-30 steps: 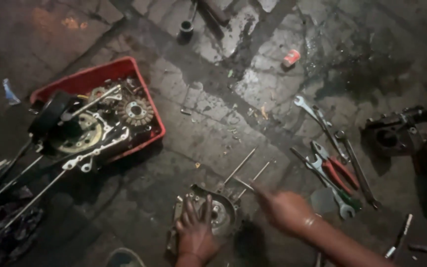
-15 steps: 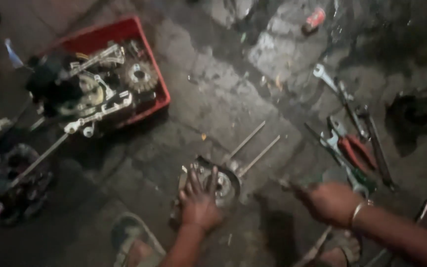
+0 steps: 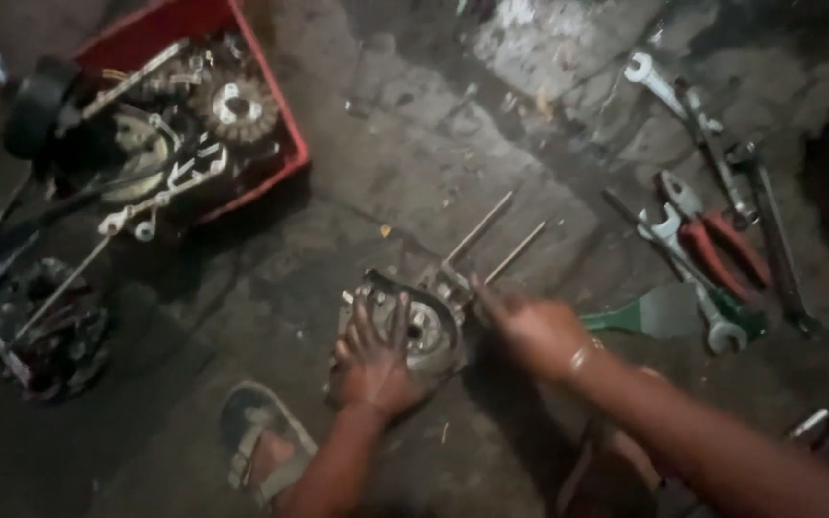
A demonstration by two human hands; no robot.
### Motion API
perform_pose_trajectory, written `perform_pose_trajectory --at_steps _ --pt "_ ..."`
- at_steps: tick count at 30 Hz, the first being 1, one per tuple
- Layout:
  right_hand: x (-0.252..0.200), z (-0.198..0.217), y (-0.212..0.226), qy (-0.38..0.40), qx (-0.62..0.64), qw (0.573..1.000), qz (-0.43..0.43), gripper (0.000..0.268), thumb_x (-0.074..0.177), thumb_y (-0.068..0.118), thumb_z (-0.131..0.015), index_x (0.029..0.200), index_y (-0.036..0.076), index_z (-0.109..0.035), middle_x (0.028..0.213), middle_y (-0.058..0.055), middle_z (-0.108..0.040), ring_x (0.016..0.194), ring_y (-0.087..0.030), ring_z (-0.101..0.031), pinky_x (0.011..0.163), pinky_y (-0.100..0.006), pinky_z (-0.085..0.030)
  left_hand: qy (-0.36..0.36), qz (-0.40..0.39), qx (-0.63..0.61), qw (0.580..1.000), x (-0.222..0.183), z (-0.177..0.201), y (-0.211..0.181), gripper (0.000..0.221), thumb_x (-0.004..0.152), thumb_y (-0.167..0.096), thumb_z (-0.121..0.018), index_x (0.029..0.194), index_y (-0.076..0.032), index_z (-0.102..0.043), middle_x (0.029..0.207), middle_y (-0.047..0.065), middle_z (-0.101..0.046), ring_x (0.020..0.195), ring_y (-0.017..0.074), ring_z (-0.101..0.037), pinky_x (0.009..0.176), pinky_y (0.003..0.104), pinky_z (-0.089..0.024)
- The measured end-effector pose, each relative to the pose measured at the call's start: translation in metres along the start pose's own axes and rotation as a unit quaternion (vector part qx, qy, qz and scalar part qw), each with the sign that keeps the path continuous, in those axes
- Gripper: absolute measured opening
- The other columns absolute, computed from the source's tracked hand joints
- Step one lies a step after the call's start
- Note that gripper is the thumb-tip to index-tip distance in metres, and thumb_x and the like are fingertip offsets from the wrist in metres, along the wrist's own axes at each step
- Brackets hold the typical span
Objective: Cleaning and repairing parts of a motorcycle engine on a workshop floor.
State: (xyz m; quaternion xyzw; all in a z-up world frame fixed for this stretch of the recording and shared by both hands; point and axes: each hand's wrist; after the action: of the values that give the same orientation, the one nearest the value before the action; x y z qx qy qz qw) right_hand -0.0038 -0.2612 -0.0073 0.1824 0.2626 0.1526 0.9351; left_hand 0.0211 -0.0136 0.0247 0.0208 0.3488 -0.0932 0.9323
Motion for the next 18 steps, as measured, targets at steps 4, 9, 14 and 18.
perform_pose_trajectory --at_steps 4,9,14,18 --pt "-0.043 -0.015 -0.022 0.050 -0.090 0.994 0.029 0.089 0.081 0.006 -0.060 0.163 0.010 -0.024 0.102 -0.025 -0.067 0.071 -0.035 -0.073 0.058 -0.046 -0.060 0.036 0.018 0.005 0.999 0.000 0.011 -0.005 0.130 0.068 -0.076 -0.075 0.162 -0.031 0.003 0.165 0.030 0.004 0.151 0.0503 -0.011 0.114 0.065 -0.023" --pt "-0.040 0.054 0.009 0.148 -0.091 0.985 -0.018 0.083 0.086 0.011 -0.060 0.161 0.019 -0.026 0.099 -0.021 -0.067 0.077 -0.034 -0.072 0.060 -0.046 -0.059 -0.036 -0.008 0.004 0.999 -0.003 0.004 -0.003 0.130 0.066 -0.076 -0.077 0.159 -0.027 0.000 0.162 0.033 0.002 0.148 0.0525 -0.012 0.113 0.064 -0.024" --pt "-0.007 0.078 0.035 0.023 -0.039 0.999 -0.022 0.077 0.084 0.015 -0.062 0.155 0.016 -0.033 0.093 -0.019 -0.069 0.074 -0.036 -0.072 0.059 -0.048 -0.058 0.018 0.016 0.010 1.000 -0.006 0.013 -0.008 0.133 0.067 -0.077 -0.076 0.161 -0.026 0.004 0.162 0.034 0.003 0.150 0.0523 -0.011 0.114 0.063 -0.024" --pt "0.018 0.027 0.035 -0.030 -0.031 0.999 -0.016 0.079 0.084 0.007 -0.060 0.157 0.006 -0.031 0.090 -0.019 -0.072 0.075 -0.036 -0.072 0.060 -0.047 -0.057 0.025 0.019 0.033 0.999 -0.005 0.014 -0.010 0.132 0.067 -0.075 -0.077 0.162 -0.030 0.005 0.163 0.035 0.004 0.149 0.0528 -0.011 0.113 0.063 -0.024"
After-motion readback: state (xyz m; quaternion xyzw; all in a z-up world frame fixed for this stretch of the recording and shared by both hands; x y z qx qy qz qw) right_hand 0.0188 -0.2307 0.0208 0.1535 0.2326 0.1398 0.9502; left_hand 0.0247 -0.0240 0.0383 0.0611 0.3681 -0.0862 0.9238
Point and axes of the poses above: each hand's wrist, its own x-axis towards the middle knuckle, its own z-axis out of the back of the hand, y = z × x
